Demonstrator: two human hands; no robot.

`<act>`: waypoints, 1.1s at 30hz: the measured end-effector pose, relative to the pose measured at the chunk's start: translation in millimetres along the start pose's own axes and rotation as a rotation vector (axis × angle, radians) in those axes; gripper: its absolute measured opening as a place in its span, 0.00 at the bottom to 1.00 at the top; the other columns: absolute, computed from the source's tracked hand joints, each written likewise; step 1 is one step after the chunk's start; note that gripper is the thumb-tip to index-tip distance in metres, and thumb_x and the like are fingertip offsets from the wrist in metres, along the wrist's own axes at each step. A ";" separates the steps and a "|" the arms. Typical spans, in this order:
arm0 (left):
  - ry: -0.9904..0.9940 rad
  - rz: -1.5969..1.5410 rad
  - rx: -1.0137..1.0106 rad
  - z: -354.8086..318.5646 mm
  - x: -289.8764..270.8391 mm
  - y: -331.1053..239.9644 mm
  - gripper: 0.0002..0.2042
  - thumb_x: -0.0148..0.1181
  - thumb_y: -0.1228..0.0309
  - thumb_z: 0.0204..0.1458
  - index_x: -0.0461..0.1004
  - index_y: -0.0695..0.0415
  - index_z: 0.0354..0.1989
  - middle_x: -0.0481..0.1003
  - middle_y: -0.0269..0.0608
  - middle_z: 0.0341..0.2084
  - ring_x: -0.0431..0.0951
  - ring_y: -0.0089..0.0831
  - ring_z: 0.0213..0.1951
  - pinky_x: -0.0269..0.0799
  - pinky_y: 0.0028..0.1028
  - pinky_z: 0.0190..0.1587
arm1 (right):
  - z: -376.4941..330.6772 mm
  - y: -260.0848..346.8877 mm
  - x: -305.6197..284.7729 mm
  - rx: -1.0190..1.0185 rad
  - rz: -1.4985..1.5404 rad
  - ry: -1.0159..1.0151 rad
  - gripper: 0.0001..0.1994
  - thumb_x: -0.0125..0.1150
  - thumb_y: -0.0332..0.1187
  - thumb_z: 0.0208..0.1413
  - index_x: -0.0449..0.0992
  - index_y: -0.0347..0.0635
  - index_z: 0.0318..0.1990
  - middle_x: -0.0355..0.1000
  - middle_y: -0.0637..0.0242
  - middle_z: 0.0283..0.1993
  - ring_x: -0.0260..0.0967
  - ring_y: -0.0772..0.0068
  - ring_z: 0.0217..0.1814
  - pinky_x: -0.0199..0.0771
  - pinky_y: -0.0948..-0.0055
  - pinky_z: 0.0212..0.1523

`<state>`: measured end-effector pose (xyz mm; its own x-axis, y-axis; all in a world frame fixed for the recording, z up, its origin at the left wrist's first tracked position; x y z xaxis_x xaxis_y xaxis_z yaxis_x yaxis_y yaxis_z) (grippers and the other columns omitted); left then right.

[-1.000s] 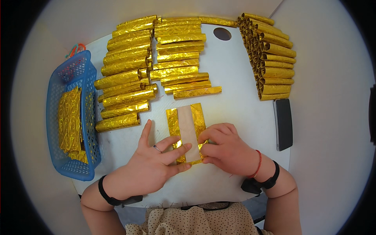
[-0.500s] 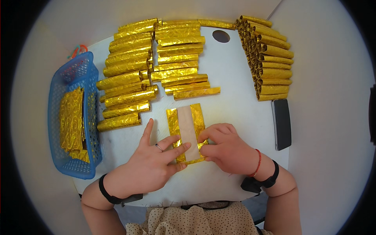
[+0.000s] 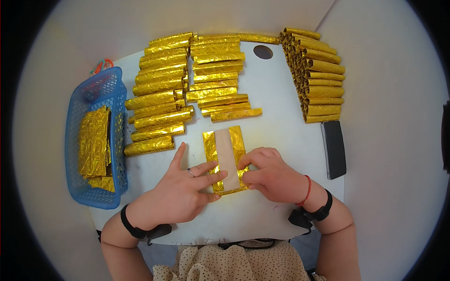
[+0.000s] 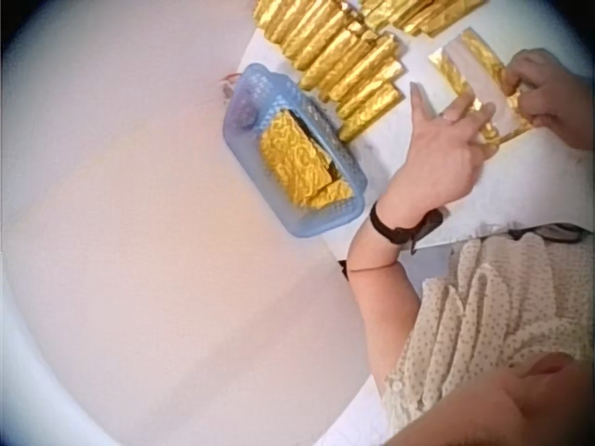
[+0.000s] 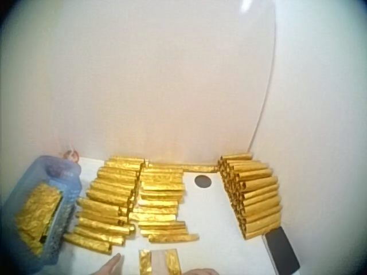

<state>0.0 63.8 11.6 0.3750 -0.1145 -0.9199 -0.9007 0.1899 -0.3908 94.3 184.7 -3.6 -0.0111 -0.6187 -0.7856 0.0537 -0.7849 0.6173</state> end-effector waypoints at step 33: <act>-0.488 0.216 0.109 -0.7 -7.1 -33.5 0.09 0.72 0.70 0.45 0.80 0.52 0.35 0.81 0.31 0.38 0.79 0.31 0.46 0.66 0.51 0.65 | -6.1 50.5 -22.2 -0.275 -0.172 -0.341 0.10 0.69 0.31 0.49 0.77 0.45 0.40 0.71 0.67 0.46 0.68 0.61 0.52 0.62 0.51 0.57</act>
<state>27.4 57.5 31.2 0.2653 0.3991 -0.8777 -0.9504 0.2617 -0.1683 103.3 159.0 44.8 -0.3677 -0.4926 -0.7888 0.2847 -0.8671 0.4088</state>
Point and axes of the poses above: each hand's wrist, its own z-axis towards the middle knuckle, its own x-axis out of the palm, y = z × x, the point moved 9 cm from there along z, towards the middle knuckle
